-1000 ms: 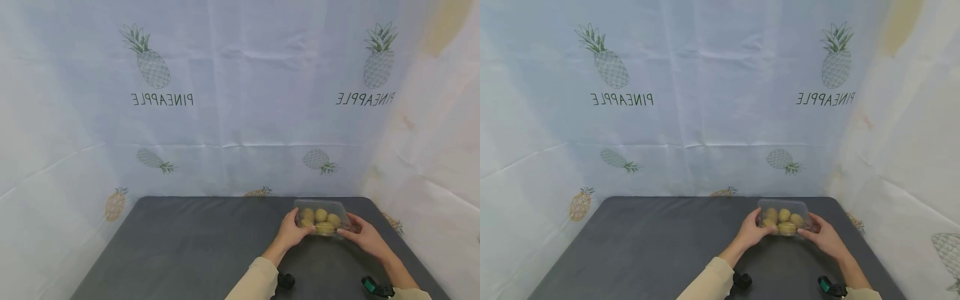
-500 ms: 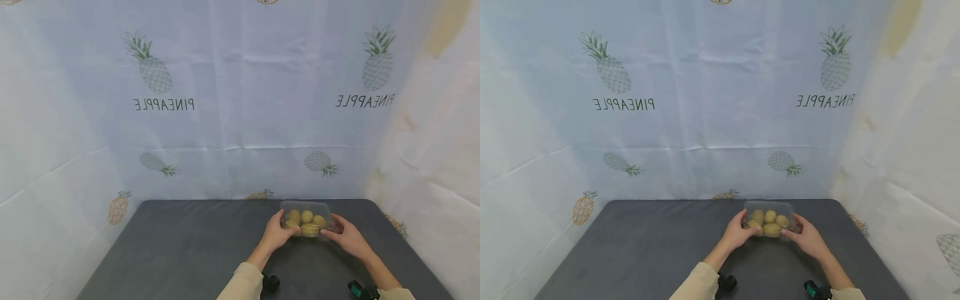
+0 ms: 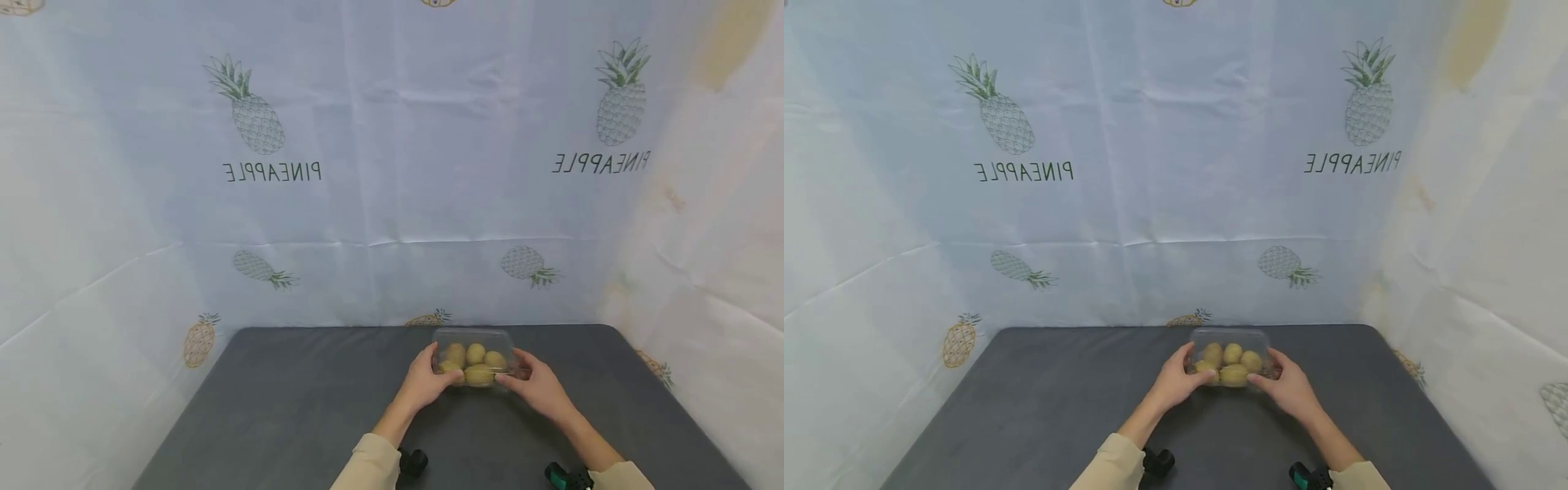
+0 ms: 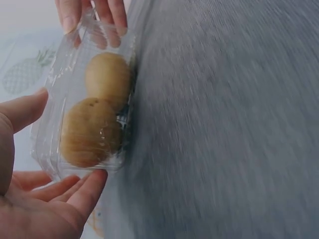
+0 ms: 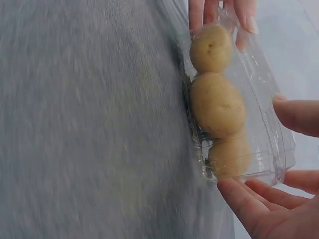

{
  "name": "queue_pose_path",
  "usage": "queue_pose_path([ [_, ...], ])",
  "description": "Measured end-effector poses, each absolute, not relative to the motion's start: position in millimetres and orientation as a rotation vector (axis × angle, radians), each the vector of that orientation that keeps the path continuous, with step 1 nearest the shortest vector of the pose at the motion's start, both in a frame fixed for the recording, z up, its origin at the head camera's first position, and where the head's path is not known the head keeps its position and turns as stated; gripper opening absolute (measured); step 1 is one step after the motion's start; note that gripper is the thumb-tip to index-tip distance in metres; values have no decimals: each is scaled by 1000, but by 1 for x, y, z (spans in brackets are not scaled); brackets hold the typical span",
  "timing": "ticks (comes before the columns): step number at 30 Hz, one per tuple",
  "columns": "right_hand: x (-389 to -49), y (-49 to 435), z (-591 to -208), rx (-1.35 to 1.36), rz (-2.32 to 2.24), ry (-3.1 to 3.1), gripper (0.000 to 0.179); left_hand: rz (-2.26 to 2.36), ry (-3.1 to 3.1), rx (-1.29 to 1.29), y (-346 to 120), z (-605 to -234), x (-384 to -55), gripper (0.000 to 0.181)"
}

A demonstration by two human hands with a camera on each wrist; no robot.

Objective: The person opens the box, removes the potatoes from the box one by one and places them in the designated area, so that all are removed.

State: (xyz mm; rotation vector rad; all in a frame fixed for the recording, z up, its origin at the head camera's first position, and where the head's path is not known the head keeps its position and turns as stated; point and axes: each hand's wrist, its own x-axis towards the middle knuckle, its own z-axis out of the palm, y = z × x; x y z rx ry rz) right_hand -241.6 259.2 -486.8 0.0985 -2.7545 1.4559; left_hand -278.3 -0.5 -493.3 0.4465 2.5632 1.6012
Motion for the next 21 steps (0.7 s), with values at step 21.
queue_pose_path([
  [21, -252, 194, -494, 129, 1434, -2710, 82, 1609, 2584, 435, -73, -491, -275, 87],
])
